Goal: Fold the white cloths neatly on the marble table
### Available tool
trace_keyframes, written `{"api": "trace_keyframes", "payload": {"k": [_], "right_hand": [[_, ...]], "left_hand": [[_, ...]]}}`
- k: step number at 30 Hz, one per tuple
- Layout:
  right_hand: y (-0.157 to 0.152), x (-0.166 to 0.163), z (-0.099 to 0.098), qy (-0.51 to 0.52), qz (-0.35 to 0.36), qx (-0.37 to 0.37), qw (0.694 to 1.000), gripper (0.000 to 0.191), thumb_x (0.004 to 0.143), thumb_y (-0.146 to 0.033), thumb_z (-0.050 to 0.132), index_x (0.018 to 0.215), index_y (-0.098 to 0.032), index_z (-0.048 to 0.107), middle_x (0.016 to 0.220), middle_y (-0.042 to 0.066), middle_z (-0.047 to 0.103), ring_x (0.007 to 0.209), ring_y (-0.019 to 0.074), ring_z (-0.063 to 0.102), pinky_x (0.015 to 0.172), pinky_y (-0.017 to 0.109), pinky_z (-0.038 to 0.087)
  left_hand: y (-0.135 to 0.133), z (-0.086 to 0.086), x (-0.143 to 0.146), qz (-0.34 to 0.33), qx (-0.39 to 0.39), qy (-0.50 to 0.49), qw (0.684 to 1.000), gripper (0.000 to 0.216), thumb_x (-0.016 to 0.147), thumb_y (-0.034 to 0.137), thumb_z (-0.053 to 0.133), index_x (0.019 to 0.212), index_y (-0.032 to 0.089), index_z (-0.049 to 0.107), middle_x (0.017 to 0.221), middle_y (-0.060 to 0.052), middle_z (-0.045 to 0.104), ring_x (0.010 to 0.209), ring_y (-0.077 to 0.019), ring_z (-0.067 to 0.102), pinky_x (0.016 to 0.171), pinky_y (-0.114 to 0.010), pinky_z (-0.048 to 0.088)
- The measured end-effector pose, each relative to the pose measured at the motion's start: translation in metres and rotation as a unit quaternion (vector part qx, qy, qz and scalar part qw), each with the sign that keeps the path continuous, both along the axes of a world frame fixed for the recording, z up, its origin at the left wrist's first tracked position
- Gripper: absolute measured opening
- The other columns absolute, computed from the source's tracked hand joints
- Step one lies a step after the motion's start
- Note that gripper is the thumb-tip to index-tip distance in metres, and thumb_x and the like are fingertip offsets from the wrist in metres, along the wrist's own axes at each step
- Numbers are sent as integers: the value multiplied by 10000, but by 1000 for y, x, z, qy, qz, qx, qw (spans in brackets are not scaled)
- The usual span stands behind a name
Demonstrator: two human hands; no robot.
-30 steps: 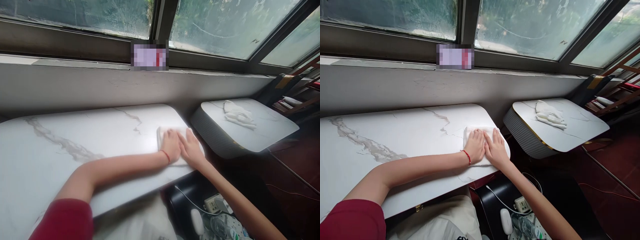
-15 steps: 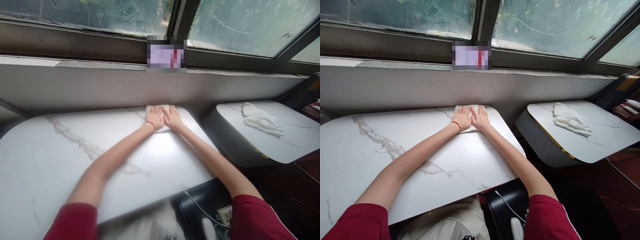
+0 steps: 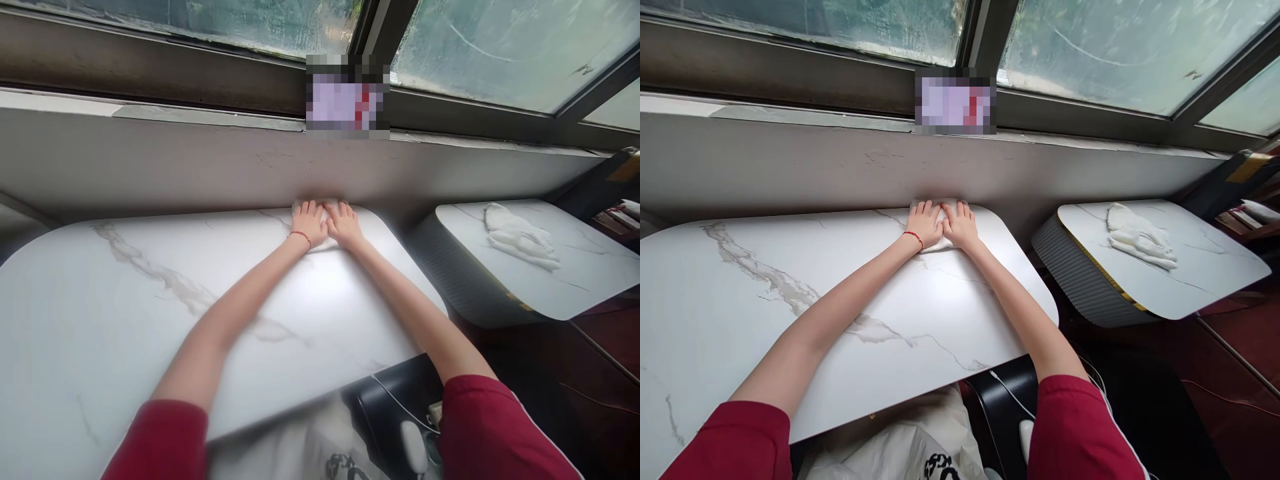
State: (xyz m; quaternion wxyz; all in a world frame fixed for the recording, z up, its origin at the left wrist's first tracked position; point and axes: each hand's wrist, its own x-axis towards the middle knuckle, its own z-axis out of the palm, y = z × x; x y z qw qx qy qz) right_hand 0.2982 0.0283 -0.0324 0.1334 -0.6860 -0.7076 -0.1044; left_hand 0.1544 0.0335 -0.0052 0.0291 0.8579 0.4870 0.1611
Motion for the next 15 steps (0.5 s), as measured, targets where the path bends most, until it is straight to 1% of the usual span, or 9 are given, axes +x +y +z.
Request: {"api": "trace_keyframes", "payload": {"k": [4,8,12,15], "right_hand": [[-3,-1,3,-24,-9,-14,1000,582,988,-272,283,1547,-199,428,1545,169,422,1410,326,376,1140,487,358],[-12,-5,5,-25,-2,-13,1000,576,992,-274,297,1547,-198,434,1559,173,414,1421,323,382,1146,487,358],[-30,-9,5,-18,14,-13,1000,563,999,-274,314,1542,-197,445,1580,178,392,1461,321,352,1148,490,359],[-53,-13,3,-7,43,0,999,551,1000,-276,323,1525,-189,468,1581,185,396,1479,327,338,1141,500,370]], "left_hand": [[-3,1,0,2,10,15,1000,583,947,292,362,1477,67,455,1523,-199,458,1344,-352,424,1108,-482,331],[-12,2,-3,6,6,25,1000,598,953,298,358,1491,50,436,1541,-204,442,1345,-355,426,1124,-486,314],[-33,5,-10,10,-1,36,999,608,963,297,348,1502,25,416,1560,-218,421,1361,-355,423,1125,-480,321],[-58,9,-17,7,-2,59,998,625,966,301,347,1515,6,389,1563,-236,416,1372,-360,421,1120,-484,336]]}}
